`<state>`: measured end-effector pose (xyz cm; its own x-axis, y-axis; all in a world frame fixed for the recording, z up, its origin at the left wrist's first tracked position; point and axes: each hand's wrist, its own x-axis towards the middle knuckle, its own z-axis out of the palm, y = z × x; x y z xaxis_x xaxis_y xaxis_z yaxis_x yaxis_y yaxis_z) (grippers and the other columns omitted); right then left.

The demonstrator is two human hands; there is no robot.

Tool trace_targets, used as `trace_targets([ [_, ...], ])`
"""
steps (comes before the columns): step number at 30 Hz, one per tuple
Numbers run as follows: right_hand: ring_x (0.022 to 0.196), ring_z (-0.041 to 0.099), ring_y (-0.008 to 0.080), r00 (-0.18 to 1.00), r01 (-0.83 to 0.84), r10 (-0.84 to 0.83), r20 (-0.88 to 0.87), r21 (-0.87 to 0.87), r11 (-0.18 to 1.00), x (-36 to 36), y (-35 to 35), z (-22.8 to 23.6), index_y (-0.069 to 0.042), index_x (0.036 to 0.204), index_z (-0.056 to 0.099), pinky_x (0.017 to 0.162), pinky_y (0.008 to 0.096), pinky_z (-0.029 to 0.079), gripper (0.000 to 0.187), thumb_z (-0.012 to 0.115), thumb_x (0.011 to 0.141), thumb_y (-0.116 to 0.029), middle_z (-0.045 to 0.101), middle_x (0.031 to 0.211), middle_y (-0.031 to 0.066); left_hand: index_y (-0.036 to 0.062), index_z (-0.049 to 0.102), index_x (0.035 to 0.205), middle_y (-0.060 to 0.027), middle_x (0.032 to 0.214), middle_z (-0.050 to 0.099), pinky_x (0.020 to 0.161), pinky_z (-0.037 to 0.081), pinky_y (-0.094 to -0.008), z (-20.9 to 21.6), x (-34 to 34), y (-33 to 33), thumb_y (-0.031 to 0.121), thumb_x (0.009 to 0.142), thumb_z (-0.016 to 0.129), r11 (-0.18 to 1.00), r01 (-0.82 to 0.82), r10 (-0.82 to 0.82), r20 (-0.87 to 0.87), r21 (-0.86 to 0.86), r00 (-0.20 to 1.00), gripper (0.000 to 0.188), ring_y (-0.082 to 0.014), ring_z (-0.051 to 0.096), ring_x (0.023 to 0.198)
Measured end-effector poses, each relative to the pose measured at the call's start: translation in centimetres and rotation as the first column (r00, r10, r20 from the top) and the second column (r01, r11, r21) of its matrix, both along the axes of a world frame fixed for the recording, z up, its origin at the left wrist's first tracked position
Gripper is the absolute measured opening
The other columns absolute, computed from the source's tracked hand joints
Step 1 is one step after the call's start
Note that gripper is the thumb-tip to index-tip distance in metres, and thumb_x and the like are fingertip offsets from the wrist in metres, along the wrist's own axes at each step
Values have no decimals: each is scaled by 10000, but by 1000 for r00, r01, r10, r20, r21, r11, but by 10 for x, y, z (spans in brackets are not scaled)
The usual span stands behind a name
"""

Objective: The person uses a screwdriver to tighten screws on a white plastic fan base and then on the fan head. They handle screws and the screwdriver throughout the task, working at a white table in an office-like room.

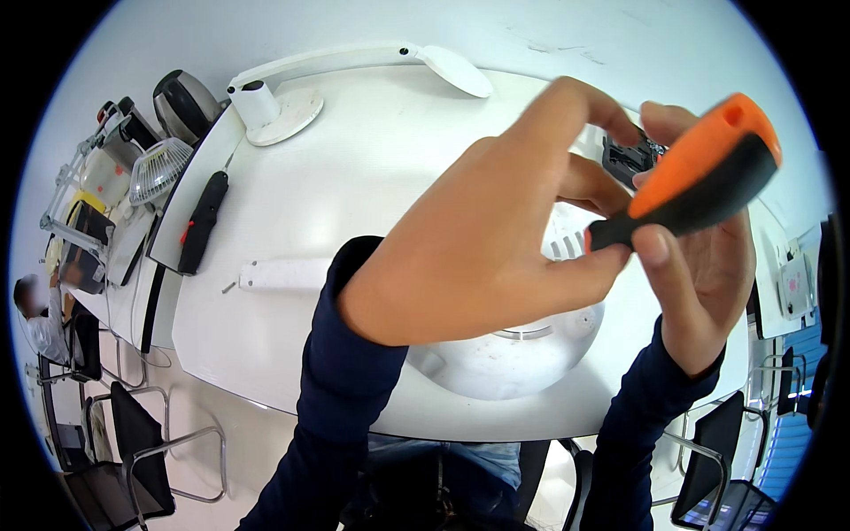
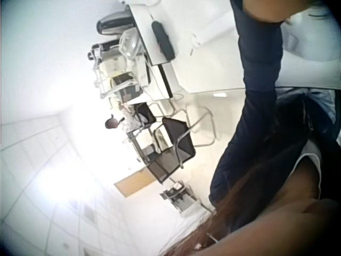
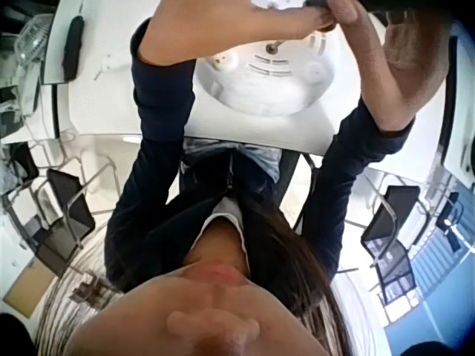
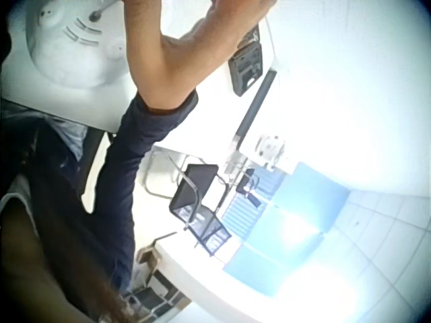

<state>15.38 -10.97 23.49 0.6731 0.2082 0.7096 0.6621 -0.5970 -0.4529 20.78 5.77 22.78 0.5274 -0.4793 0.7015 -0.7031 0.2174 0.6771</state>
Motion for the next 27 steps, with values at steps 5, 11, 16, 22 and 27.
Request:
trace_targets([
  [5, 982, 545, 216, 1000, 6, -7, 6, 171, 985, -1, 13, -3, 15, 1082, 500, 904, 372, 394, 442, 694, 713, -130, 573, 1011, 115, -5, 461, 943, -145, 761, 609, 680, 457, -336, 1, -2, 0, 63, 648, 629, 976, -218, 207, 301, 3, 931, 346, -327, 609, 748],
  [11, 1026, 543, 263, 997, -75, 72, 21, 182, 980, 3, 12, -4, 37, 1201, 418, 866, 377, 457, 546, 654, 760, -183, 531, 1130, 176, 16, 604, 959, -86, 919, 622, 781, 460, -278, 7, -2, 13, 60, 610, 712, 950, -256, 214, 227, 178, 950, 368, -161, 616, 836],
  [16, 948, 593, 262, 989, -147, 144, 33, 300, 943, -1, 16, -6, 35, 1215, 410, 863, 382, 454, 533, 653, 760, -96, 556, 1086, 193, 18, 540, 1032, -105, 906, 623, 750, 466, -285, 13, 2, 24, 63, 635, 702, 945, -193, 108, 305, 263, 946, 431, -197, 620, 824],
  [22, 881, 621, 221, 964, -139, 93, 247, 178, 974, 4, 8, -12, 8, 1214, 430, 843, 346, 449, 596, 721, 703, -89, 628, 921, 149, 22, 463, 1119, -127, 890, 623, 713, 474, -294, 14, -19, 5, 66, 664, 690, 859, -419, 328, 314, 293, 891, 511, -240, 624, 809],
  [27, 914, 609, 234, 978, -21, 7, 210, 68, 997, 0, 1, -10, 46, 1208, 418, 861, 362, 442, 557, 667, 752, -155, 600, 974, 171, 9, 471, 1140, -140, 1028, 580, 808, 460, -290, 26, -19, 14, 67, 671, 714, 833, -276, 244, 129, 480, 961, 532, -193, 604, 914],
])
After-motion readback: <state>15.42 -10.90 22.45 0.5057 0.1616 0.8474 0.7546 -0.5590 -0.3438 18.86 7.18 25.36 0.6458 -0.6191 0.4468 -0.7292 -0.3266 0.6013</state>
